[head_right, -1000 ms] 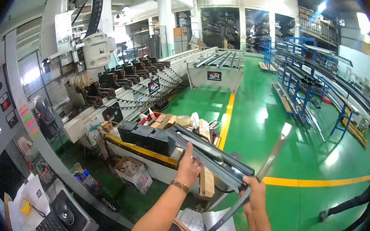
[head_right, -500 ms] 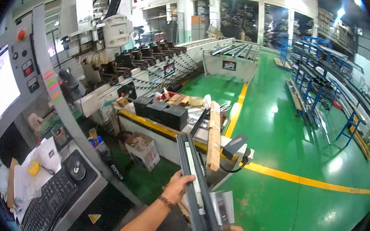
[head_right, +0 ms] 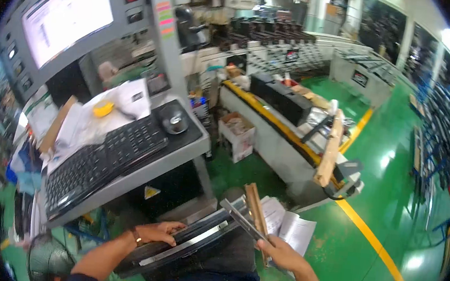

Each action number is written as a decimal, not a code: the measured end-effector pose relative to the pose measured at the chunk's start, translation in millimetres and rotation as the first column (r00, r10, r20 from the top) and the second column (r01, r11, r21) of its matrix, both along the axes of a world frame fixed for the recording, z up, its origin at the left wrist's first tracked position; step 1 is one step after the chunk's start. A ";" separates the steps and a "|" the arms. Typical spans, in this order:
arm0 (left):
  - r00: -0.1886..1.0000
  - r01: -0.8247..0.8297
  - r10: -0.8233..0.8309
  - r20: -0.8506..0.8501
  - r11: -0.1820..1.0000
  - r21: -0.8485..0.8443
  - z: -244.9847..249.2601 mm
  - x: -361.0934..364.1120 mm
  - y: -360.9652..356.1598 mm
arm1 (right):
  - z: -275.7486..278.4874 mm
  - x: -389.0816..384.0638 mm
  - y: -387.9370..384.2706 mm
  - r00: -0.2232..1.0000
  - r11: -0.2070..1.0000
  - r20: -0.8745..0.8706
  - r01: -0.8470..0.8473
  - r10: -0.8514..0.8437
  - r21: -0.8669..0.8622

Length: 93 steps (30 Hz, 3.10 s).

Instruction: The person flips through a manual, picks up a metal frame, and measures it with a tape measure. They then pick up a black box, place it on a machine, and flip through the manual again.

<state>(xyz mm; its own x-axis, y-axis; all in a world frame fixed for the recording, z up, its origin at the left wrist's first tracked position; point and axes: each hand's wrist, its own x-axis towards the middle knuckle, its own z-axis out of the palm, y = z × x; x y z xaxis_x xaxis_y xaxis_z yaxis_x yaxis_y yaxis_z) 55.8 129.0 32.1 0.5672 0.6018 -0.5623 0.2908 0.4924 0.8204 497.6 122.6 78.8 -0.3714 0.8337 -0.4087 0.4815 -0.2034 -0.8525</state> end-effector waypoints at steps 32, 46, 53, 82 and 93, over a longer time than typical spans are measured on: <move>0.915 0.372 -0.392 -0.096 0.911 -0.175 -44.3 -80.8 31.6 | 10.8 -129.5 130.2 0.886 0.921 0.252 -0.383 0.388 -0.071; 0.871 0.238 -0.058 -0.487 0.919 0.315 -69.5 -116.5 -32.2 | -48.9 -177.9 125.5 0.842 0.889 0.299 -0.455 0.450 -0.059; 0.504 0.299 0.614 -0.607 0.535 0.790 -74.6 -60.8 -99.3 | -59.3 -164.1 132.8 0.799 0.820 0.326 -0.562 0.505 0.107; 0.829 -0.010 0.232 -0.509 0.916 0.402 -63.1 -98.4 -6.8 | -55.8 -152.1 176.4 0.784 0.603 0.383 -0.620 0.489 0.501; 0.812 0.026 0.185 -0.554 0.936 0.351 -53.0 -103.3 -3.9 | -48.4 -165.8 191.8 0.715 0.543 0.445 -0.700 0.540 0.465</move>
<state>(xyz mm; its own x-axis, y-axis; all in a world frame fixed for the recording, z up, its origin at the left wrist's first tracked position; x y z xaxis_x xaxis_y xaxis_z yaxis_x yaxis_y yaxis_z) -47.5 125.1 -20.8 0.1479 0.8366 -0.5275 0.7277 0.2692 0.6309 331.8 314.4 30.5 -0.8524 0.5150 -0.0905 0.4784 0.6981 -0.5327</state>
